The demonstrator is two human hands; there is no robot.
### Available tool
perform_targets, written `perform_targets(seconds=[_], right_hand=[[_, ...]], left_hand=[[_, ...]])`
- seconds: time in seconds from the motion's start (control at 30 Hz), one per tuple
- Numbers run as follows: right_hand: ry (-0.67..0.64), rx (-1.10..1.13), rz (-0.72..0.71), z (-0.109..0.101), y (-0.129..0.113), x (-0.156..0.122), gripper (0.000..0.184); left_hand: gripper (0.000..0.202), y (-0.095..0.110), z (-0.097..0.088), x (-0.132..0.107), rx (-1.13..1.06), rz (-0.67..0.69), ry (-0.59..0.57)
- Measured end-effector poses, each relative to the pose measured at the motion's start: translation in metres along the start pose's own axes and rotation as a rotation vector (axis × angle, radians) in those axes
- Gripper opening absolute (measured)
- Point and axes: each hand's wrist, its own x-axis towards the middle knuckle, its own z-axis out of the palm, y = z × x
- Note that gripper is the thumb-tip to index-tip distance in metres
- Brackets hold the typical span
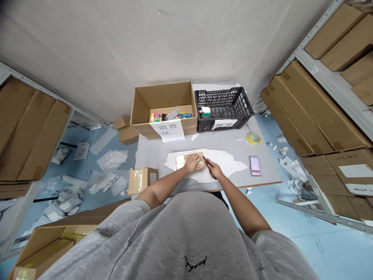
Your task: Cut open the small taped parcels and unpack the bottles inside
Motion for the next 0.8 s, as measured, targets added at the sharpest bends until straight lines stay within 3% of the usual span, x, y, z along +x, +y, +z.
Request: perform_targets(seconds=[0.23,0.4,0.57,0.67,0.8], right_hand=[[-0.003,0.043,0.009,0.003,0.011,-0.009,0.062],[0.024,0.040,0.034,0.004,0.003,-0.007,0.060],[0.090,-0.030,0.039,0.004,0.008,-0.010,0.059],[0.195,-0.138,-0.007,-0.006,0.018,-0.007,0.060],[0.273,-0.453,-0.043,-0.021,0.022,0.015,0.063]], left_hand=[[0.066,-0.001,-0.001,-0.001,-0.013,0.001,0.012],[0.057,0.001,-0.003,0.000,-0.006,0.049,0.018],[0.072,0.000,-0.005,0.000,0.007,-0.039,0.084],[0.081,-0.001,-0.004,-0.011,0.021,-0.069,0.146],[0.080,-0.005,-0.002,-0.044,0.047,-0.182,0.166]])
